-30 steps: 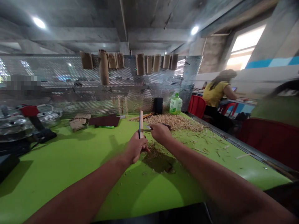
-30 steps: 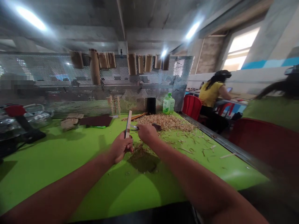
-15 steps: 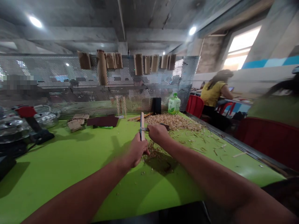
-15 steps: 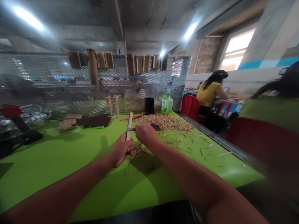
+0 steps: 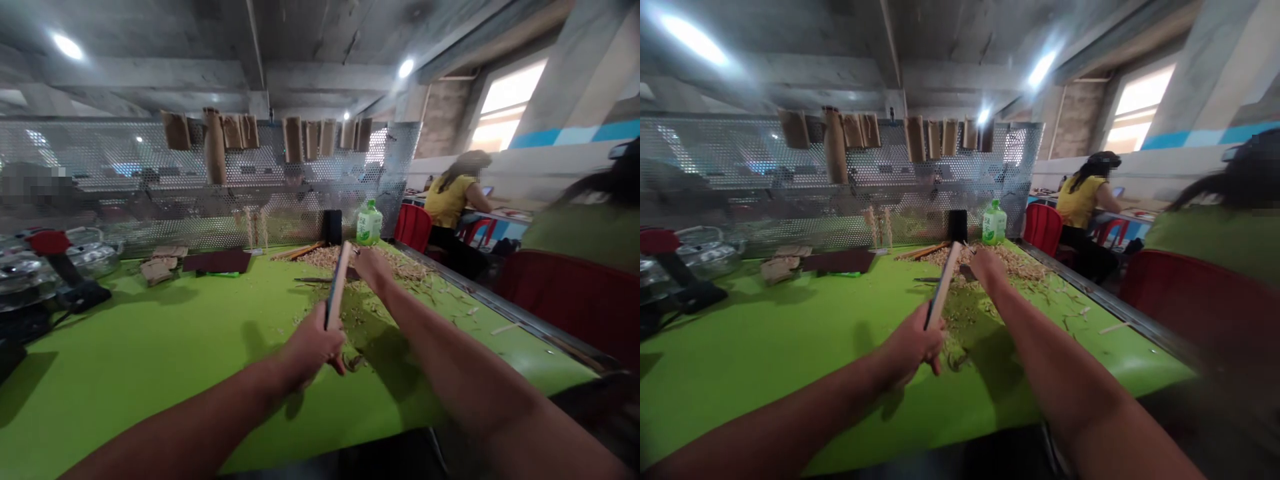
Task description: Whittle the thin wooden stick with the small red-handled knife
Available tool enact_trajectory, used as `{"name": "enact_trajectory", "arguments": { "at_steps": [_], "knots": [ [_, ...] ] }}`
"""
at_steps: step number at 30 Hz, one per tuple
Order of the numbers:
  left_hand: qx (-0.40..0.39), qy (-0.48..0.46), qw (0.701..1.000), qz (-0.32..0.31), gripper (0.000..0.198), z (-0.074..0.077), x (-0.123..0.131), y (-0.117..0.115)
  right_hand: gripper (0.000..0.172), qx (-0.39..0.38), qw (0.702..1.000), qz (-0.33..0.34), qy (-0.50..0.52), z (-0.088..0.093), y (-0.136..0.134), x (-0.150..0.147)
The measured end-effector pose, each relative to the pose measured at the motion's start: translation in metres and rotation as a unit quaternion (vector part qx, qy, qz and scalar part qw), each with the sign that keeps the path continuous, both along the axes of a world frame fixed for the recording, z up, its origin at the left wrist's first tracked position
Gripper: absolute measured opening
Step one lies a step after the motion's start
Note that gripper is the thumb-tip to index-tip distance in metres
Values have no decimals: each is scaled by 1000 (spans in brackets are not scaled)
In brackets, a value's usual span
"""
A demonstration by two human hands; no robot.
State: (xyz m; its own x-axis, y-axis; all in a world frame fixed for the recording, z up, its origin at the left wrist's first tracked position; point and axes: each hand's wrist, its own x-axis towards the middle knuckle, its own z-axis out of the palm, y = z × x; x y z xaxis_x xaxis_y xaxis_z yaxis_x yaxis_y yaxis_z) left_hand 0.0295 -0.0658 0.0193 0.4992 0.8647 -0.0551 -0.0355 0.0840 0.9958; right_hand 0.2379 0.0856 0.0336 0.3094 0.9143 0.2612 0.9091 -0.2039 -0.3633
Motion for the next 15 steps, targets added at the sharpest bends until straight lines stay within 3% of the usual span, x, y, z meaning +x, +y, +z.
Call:
{"name": "enact_trajectory", "arguments": {
  "at_steps": [3, 6, 11, 15],
  "knots": [
    [-31, -53, 997, 44, 37, -5, -10, 21, 33, 22, 1000, 1, -2, -2, 1, -11],
    [-20, -75, 995, 67, 40, -11, -18, 38, 35, 51, 996, 75, -8, -8, -6, -34],
    [-28, -53, 996, 71, 31, -13, -17, 41, 50, 114, 978, 166, 50, -16, -16, -57],
    [-27, -11, 997, 73, 20, -10, -16, 42, 34, 140, 968, 194, 81, -21, -17, -60]
  ]
}}
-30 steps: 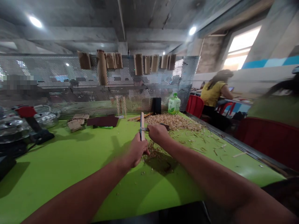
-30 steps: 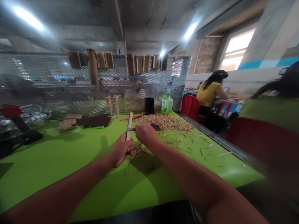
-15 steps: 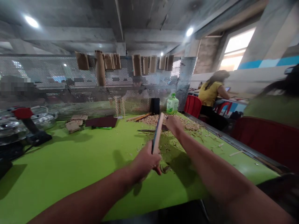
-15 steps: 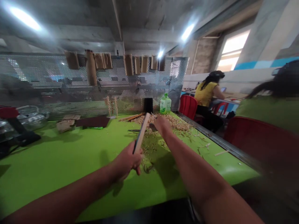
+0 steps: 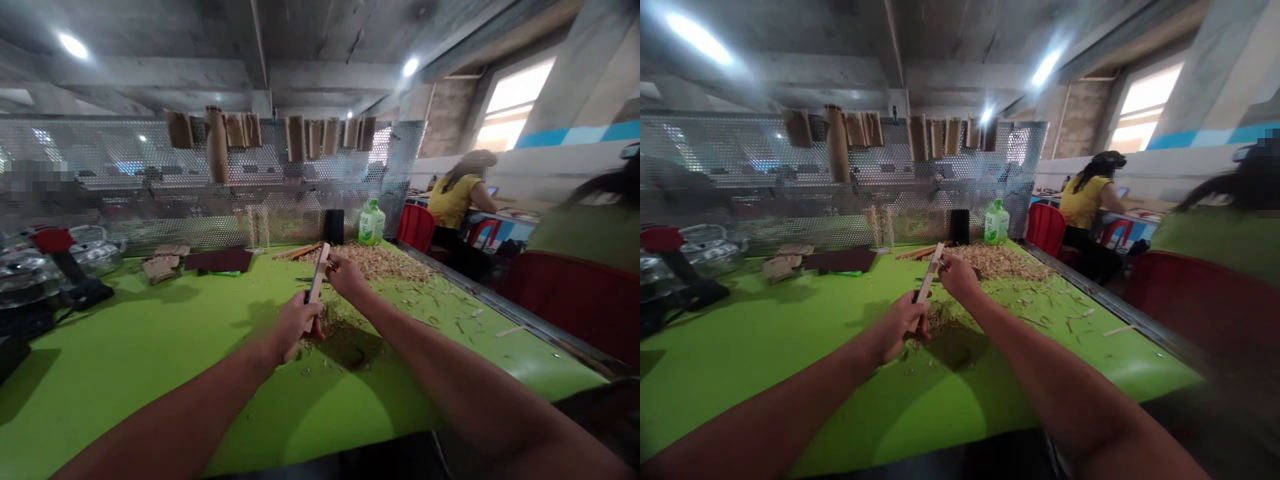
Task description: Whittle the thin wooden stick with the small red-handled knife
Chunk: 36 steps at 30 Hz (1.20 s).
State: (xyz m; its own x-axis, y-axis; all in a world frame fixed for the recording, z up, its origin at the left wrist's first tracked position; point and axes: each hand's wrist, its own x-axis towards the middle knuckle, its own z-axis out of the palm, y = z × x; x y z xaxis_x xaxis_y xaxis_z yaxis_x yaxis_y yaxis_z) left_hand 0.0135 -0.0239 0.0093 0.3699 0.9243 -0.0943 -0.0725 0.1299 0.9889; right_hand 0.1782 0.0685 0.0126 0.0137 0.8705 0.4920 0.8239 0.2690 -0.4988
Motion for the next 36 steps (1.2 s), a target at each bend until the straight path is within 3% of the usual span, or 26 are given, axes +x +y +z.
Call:
{"name": "enact_trajectory", "arguments": {
  "at_steps": [4, 9, 17, 26, 31, 36],
  "knots": [
    [11, 8, 1000, -18, 19, 0, -4, 5, 22, 7, 999, 28, -19, -2, -4, -4],
    [39, -39, 998, -18, 20, -5, -8, 12, 25, -10, 992, 46, -118, -1, -15, -14],
    [54, -37, 996, 63, 21, -6, -9, 25, 30, -63, 961, 33, -268, 8, -36, -28],
    [39, 25, 992, 119, 9, 6, -2, 18, 30, -62, 948, 25, -312, 10, -35, -32],
    [59, 88, 985, 134, 12, 7, 2, 16, 31, -68, 946, 9, -316, 11, -29, -29],
    [46, 93, 987, 126, 21, 12, 1, 13, 29, -22, 951, 17, -307, 5, -25, -30]
  ]
}}
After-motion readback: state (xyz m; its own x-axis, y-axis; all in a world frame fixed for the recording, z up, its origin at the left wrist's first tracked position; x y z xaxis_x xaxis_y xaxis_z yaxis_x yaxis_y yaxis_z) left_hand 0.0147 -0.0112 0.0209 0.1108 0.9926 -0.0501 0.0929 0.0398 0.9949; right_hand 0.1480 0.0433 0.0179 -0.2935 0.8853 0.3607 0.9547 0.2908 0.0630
